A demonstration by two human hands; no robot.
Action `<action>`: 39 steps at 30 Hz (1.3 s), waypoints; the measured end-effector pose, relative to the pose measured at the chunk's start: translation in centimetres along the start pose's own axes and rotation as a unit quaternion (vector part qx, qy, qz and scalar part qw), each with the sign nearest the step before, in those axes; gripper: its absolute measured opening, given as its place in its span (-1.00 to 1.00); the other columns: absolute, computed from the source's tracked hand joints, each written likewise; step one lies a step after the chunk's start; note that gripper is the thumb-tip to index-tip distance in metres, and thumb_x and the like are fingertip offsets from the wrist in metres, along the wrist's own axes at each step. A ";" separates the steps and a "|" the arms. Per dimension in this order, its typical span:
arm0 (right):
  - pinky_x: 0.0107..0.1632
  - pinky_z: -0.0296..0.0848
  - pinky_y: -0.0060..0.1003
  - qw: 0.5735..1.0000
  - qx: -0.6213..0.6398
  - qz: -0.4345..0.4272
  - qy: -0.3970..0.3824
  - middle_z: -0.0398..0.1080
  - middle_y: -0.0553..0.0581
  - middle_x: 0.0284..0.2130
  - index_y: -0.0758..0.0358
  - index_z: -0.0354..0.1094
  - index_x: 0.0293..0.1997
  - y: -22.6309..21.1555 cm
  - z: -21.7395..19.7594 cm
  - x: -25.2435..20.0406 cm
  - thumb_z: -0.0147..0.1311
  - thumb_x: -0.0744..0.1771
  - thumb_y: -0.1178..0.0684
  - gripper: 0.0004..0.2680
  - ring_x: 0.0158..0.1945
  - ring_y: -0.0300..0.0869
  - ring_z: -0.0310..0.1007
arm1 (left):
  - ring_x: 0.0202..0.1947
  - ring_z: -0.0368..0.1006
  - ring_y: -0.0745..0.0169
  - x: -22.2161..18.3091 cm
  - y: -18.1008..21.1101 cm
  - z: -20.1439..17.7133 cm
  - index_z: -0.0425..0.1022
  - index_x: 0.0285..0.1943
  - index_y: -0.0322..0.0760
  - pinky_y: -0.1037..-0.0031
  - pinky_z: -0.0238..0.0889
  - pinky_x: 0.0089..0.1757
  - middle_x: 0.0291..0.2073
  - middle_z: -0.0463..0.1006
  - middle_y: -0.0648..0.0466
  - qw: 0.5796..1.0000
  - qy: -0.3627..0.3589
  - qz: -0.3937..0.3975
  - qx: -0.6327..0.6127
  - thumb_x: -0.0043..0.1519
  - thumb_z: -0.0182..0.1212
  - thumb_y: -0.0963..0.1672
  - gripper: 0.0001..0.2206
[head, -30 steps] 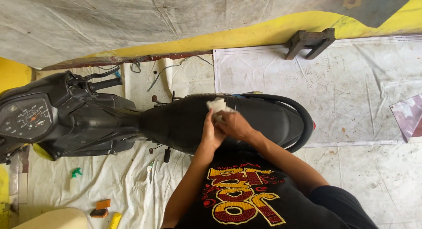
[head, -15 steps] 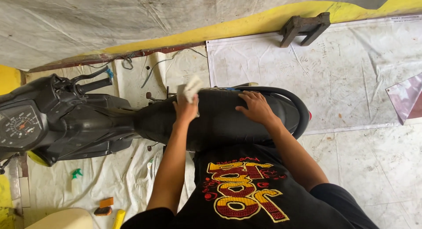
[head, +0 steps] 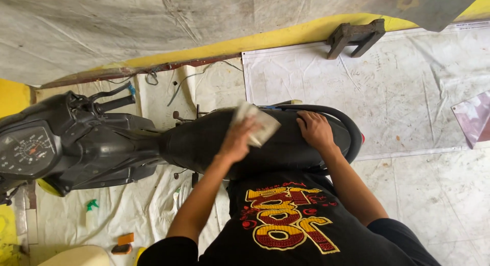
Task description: The person wipes the black seat of a motorcycle with a white cloth. They use both hands to scrub the surface, moving from the front to the back and covering the sides of the seat.
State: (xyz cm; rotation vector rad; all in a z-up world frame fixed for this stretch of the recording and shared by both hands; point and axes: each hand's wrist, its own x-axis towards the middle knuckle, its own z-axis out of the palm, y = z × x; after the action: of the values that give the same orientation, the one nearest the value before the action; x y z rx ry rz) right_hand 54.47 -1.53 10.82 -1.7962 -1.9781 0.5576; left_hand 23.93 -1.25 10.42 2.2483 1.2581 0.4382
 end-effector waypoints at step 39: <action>0.28 0.25 0.10 0.974 -0.019 0.171 0.145 0.34 0.37 0.16 0.26 0.33 0.29 1.4 0.8 -6.3 0.09 0.40 -0.15 -0.62 0.28 0.27 0.22 | 0.58 -0.27 -0.27 3.7 3.2 6.4 0.27 0.49 0.32 -0.25 -0.41 0.39 0.52 0.08 0.00 0.966 0.144 -0.090 0.193 0.08 0.18 -0.32 -0.22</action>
State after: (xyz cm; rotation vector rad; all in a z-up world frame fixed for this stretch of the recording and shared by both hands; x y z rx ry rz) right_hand 55.77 -7.66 9.16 -2.1232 -1.5067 0.3340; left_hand 31.30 -1.31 7.20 2.4137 1.8171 0.4999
